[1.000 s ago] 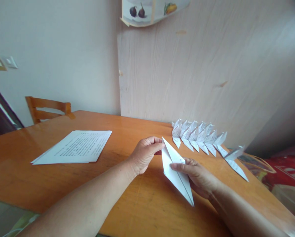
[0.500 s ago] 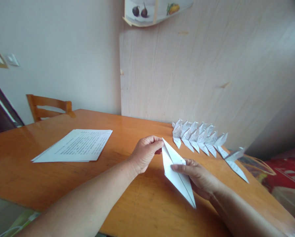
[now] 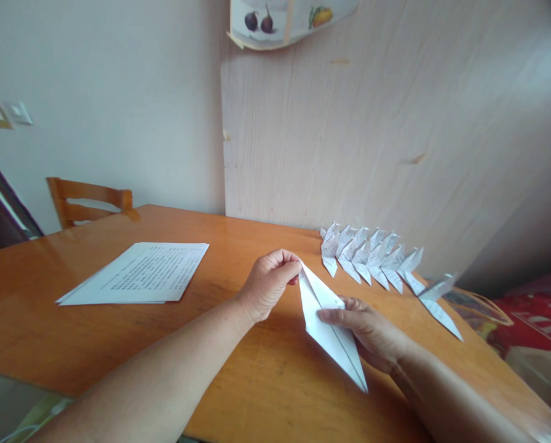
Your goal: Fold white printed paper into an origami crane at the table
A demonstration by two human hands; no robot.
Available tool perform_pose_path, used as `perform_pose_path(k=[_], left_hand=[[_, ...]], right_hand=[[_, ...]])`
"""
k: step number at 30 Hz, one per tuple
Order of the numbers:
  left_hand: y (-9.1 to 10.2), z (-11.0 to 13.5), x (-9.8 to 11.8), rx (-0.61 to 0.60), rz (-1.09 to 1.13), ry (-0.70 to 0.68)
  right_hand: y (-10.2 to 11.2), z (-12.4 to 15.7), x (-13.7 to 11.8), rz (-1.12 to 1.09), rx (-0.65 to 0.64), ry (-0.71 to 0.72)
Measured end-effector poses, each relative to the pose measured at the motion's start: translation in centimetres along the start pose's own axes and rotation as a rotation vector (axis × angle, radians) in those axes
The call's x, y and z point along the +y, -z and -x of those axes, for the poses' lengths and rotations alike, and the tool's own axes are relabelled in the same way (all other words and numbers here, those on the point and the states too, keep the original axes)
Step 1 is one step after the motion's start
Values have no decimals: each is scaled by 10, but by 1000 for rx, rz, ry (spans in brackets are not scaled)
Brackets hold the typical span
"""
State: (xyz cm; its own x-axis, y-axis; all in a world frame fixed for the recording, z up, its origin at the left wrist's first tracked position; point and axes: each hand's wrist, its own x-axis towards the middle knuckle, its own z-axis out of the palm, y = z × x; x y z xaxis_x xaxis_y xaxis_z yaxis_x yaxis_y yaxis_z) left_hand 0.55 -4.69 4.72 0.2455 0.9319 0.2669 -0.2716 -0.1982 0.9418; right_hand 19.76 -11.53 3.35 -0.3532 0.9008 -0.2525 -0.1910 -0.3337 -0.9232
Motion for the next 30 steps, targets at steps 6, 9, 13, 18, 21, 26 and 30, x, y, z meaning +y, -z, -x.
perform_pose_path(k=[6, 9, 13, 18, 21, 26, 30], left_hand=[[0, 2, 2, -2, -66, -55], [1, 2, 2, 0, -102, -79], [1, 1, 2, 0, -97, -83], [0, 0, 1, 16, 18, -2], [0, 0, 0, -2, 53, 17], [-1, 2, 1, -47, 55, 81], [-2, 2, 2, -56, 52, 95]], right_hand=[[-1, 0, -1, 2, 17, -4], [-1, 0, 0, -1, 12, -9], [-2, 1, -1, -10, 6, -7], [-5, 1, -2, 18, 40, -7], [-5, 1, -2, 26, 62, -5], [-5, 0, -1, 17, 59, 9], [-4, 0, 0, 15, 49, 9]])
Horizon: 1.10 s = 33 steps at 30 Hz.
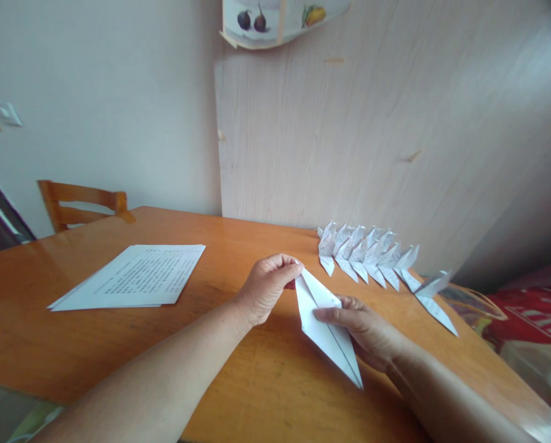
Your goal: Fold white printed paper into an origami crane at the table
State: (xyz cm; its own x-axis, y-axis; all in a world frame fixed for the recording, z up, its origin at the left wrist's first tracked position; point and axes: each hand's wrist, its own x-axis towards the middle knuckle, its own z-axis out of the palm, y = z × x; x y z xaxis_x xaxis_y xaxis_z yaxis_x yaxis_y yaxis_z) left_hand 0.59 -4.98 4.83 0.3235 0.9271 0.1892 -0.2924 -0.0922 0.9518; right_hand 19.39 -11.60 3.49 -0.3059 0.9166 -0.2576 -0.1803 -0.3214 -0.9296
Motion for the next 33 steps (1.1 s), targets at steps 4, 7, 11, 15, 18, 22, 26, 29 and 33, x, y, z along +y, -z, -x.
perform_pose_path(k=[4, 7, 11, 15, 18, 22, 26, 29, 33], left_hand=[[0, 0, 1, 11, 11, -8], [0, 0, 1, 11, 9, -19], [-1, 1, 2, 27, 0, -40], [-2, 1, 3, 52, 8, -34], [-2, 0, 3, 68, 58, -10], [1, -3, 0, 128, 62, 6], [5, -6, -4, 167, -4, 35], [5, -4, -4, 88, -81, 51], [1, 0, -2, -41, -176, 32]], right_hand=[[0, 0, 0, -1, -15, 0], [0, 0, 0, 1, -17, 0], [1, 0, 1, 3, -26, 5], [1, 0, 2, 5, -42, 4], [1, 0, 2, 19, -61, 7], [1, -1, 2, 48, -60, -8], [3, -2, 1, 54, -45, 22], [6, 0, -2, 113, -47, 4], [13, 3, -8, 239, -82, -54]])
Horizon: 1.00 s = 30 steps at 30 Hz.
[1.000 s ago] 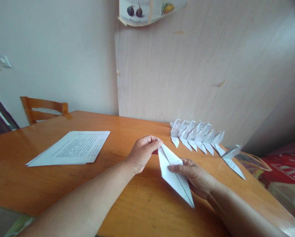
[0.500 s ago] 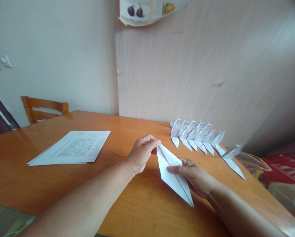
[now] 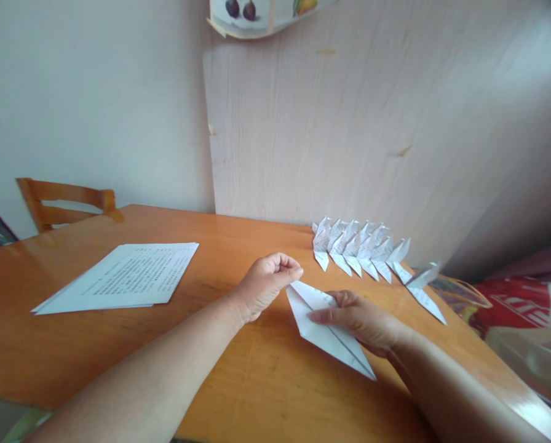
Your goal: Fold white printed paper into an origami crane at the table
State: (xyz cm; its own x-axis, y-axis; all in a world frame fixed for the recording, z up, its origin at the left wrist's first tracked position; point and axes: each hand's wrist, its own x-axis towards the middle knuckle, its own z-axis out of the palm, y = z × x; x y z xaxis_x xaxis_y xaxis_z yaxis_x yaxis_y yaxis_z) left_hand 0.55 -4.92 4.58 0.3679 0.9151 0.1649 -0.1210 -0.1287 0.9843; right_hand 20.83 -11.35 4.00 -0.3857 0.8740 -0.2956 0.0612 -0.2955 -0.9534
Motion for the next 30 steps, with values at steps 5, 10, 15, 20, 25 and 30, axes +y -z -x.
perform_pose_path(k=[5, 10, 15, 20, 25, 30], left_hand=[[2, -1, -5, -7, -222, 44], [7, -4, -15, -28, -402, 94], [10, -7, -21, -7, -588, 82], [12, -9, -27, -36, -683, 100], [18, -13, -33, -87, -725, 79], [26, -19, -38, -75, -760, 24]], right_hand=[[16, -2, 1, 358, 211, 63], [28, -11, 9, 844, 453, 225], [28, -8, 9, 1208, 617, 400], [14, -4, 8, 1104, 467, 526], [-1, -9, 16, 1084, 252, 450], [-1, -12, 20, 1152, 238, 421]])
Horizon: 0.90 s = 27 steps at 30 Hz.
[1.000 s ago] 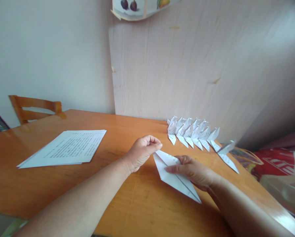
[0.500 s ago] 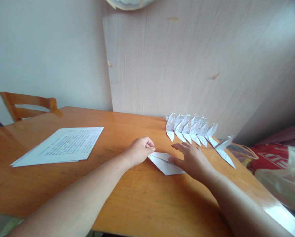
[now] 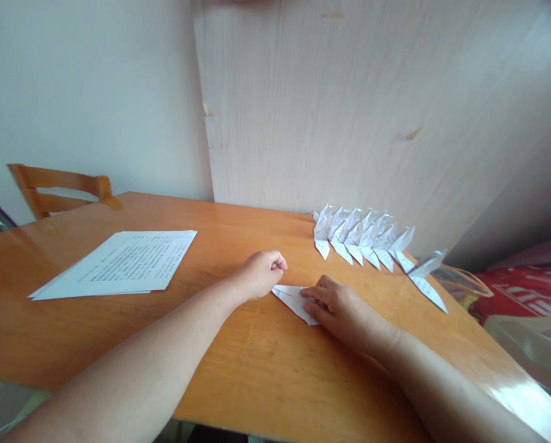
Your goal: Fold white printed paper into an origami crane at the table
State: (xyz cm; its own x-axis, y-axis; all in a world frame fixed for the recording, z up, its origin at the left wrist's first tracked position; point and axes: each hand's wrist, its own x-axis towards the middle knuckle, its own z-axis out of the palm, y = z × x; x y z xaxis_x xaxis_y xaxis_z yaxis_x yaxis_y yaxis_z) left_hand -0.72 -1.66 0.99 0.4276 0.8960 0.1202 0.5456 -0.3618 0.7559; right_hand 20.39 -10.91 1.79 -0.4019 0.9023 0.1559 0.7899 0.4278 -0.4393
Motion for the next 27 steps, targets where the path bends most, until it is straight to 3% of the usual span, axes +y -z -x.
perform_pose_path(k=[7, 13, 17, 21, 23, 27], left_hand=[[0, 3, 4, -155, 2, -60], [3, 13, 18, -318, -39, -20], [6, 25, 32, -444, -56, -30], [4, 34, 42, -623, -37, -97], [2, 34, 43, -583, -30, -159], [-2, 27, 39, -304, -68, -335]], right_hand=[[9, 3, -5, 159, -38, -8], [22, 5, -12, 444, -5, -222], [21, 1, -3, 369, -24, -273], [18, -1, 8, 268, -19, -136], [18, -2, 10, 232, -10, -45], [15, -5, 10, 150, 13, 70]])
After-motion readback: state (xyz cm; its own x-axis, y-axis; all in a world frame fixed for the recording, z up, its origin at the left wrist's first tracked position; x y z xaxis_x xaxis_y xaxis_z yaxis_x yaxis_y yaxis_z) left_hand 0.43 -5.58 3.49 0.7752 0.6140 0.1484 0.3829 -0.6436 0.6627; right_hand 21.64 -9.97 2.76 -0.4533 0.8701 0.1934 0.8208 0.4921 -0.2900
